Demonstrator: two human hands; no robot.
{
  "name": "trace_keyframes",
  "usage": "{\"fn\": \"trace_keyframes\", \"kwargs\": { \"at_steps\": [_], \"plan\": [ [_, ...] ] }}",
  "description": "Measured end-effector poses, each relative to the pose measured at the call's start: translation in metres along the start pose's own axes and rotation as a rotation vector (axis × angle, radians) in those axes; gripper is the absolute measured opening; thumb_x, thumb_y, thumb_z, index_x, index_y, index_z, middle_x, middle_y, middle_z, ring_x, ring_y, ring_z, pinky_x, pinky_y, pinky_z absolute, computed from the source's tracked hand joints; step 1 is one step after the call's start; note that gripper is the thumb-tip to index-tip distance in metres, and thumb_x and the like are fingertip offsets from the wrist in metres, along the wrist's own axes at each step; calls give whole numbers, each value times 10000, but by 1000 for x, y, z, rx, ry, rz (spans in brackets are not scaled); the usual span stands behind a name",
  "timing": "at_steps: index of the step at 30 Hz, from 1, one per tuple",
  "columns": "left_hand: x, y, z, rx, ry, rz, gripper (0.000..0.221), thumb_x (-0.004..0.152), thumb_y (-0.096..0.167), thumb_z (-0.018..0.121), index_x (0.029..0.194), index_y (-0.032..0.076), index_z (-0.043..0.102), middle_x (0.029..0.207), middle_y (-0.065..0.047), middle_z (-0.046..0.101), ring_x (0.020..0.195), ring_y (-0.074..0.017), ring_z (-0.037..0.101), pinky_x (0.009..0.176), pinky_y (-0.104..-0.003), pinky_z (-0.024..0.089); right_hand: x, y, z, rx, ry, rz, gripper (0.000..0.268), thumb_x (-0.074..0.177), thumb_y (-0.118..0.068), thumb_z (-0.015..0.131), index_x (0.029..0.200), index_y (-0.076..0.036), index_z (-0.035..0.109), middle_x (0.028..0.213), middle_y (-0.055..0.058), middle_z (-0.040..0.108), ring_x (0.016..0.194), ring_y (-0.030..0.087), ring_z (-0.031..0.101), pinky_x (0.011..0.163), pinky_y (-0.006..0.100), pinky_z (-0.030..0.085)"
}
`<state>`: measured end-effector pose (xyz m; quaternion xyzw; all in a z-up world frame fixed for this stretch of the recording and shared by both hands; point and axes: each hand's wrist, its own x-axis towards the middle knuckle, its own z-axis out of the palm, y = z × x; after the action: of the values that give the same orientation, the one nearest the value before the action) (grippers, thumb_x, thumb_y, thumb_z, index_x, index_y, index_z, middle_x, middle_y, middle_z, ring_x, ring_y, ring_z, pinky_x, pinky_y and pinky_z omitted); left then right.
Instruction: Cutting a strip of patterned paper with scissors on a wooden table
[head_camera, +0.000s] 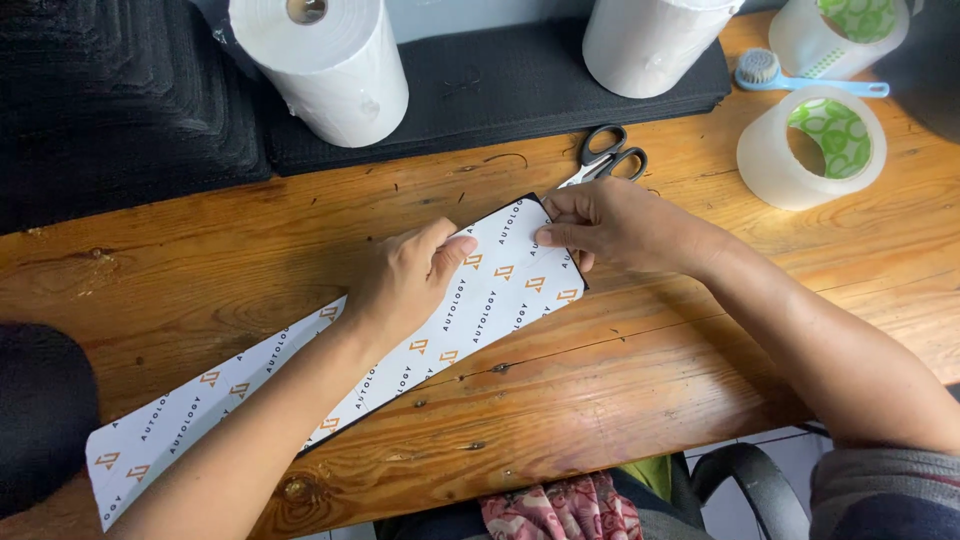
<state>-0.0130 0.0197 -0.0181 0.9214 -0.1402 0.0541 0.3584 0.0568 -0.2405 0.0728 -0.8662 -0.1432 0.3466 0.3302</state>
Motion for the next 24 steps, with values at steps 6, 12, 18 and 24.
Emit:
{"fn": "trace_keyframes", "kwargs": {
  "at_steps": [6,12,18,24],
  "plan": [
    [-1,5,5,-39,49,-26,289,1045,394,613,942,128,661,739,-121,691,749,-319,729,641,-387,555,-4,-15,1,-15,8,26,218,957,-253,685,868,-58,726,646,60,672,647,182,736,688,300,576],
    [0,12,-6,-54,13,-45,319,1043,391,610,967,86,667,738,-171,693,743,-373,722,629,-446,548,-1,-17,2,-26,8,35,208,959,-247,678,877,-64,734,656,63,690,656,181,735,687,291,572],
    [2,24,-18,-60,-45,-85,382,1026,414,633,876,63,631,670,-212,620,660,-415,676,578,-457,500,7,-16,14,-68,-25,-16,198,969,-244,655,908,-72,731,702,72,719,666,195,747,716,314,576],
    [5,25,-23,-28,-23,-77,411,1032,442,637,790,113,589,615,-159,590,595,-306,670,542,-362,482,10,-14,20,34,27,-56,166,928,-234,704,878,-77,726,720,50,753,618,167,732,698,312,586]
  ]
}}
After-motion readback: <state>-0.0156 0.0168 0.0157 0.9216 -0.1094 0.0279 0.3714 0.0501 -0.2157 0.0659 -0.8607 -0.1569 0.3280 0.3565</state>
